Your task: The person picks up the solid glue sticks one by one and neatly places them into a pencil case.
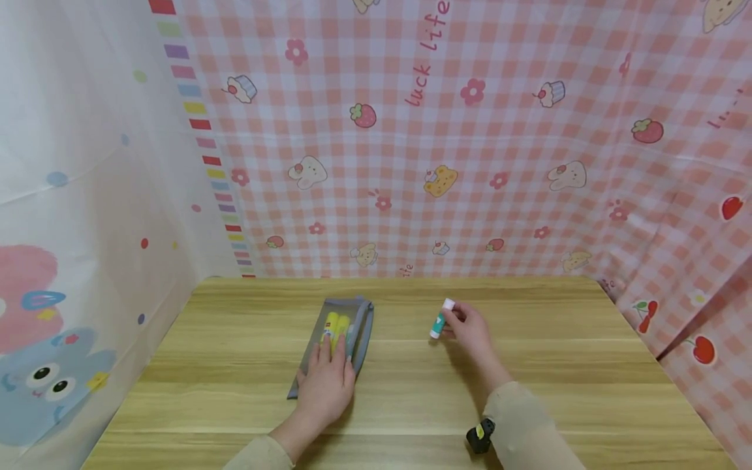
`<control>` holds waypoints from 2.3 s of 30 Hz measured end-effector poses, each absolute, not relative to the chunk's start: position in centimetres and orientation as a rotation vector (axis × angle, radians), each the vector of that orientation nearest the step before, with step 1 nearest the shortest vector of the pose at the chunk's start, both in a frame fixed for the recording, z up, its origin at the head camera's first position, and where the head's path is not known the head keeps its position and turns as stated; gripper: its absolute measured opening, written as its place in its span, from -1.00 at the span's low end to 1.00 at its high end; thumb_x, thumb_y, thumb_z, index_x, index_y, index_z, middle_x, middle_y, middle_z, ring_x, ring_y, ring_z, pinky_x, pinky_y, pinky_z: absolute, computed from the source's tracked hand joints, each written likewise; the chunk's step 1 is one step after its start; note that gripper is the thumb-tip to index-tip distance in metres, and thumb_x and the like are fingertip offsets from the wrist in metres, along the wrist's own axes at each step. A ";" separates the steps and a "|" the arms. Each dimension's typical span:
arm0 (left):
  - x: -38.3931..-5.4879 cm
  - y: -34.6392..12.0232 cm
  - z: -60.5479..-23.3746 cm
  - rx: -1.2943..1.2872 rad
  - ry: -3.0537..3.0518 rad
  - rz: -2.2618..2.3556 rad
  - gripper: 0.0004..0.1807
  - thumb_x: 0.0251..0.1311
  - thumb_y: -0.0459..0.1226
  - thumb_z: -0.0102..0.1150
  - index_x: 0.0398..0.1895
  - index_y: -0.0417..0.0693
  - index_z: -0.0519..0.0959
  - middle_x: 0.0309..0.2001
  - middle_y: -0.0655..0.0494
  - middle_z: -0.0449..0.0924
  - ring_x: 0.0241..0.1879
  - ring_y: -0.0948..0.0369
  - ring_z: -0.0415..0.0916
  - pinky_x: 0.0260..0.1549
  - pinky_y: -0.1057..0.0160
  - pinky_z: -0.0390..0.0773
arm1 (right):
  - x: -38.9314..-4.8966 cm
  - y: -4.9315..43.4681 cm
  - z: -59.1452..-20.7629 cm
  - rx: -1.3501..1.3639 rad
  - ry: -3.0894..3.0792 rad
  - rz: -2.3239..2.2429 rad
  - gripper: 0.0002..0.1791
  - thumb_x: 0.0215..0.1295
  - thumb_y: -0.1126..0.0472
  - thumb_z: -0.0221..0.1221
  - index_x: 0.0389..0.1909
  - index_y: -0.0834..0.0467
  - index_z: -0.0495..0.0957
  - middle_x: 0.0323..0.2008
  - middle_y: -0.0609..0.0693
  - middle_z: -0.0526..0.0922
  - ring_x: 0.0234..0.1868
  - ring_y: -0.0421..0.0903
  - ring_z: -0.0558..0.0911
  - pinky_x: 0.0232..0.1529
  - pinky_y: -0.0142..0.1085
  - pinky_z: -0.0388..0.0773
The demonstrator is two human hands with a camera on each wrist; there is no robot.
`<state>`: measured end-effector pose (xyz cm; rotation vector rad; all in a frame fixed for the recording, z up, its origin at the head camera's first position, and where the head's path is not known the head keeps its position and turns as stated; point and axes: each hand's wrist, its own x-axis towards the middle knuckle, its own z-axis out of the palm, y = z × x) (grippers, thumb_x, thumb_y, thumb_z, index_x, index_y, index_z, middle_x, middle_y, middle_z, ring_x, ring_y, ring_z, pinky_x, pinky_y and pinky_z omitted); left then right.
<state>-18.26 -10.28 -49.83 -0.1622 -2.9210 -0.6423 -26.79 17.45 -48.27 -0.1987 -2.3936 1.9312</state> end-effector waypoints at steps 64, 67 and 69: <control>-18.3 -10.2 -49.5 -0.142 -2.975 -0.638 -0.42 0.47 -0.12 -0.19 0.48 -0.13 0.26 0.44 -0.35 0.14 0.40 -0.33 0.08 -0.01 -0.63 0.14 | -25.3 4.1 -50.0 -0.104 -2.482 2.239 -0.71 0.39 0.35 0.16 -0.01 0.50 0.49 -0.33 0.20 0.65 -0.43 -0.11 0.66 -0.37 -0.22 0.69; -18.3 -10.2 -49.5 -0.149 -2.971 -0.638 -0.43 0.46 -0.13 -0.18 0.47 -0.13 0.26 0.44 -0.35 0.14 0.40 -0.32 0.08 -0.02 -0.63 0.14 | -25.2 3.9 -50.0 -0.095 -2.489 2.250 -0.74 0.39 0.39 0.13 -0.03 0.51 0.49 -0.35 0.21 0.64 -0.43 -0.12 0.65 -0.34 -0.21 0.69; -18.3 -10.2 -49.6 -0.154 -2.967 -0.638 -0.43 0.46 -0.13 -0.18 0.47 -0.13 0.27 0.44 -0.35 0.14 0.40 -0.32 0.08 -0.02 -0.63 0.14 | -25.1 3.8 -50.0 -0.082 -2.491 2.252 -0.75 0.38 0.41 0.12 -0.04 0.52 0.49 -0.36 0.21 0.64 -0.43 -0.13 0.64 -0.33 -0.21 0.69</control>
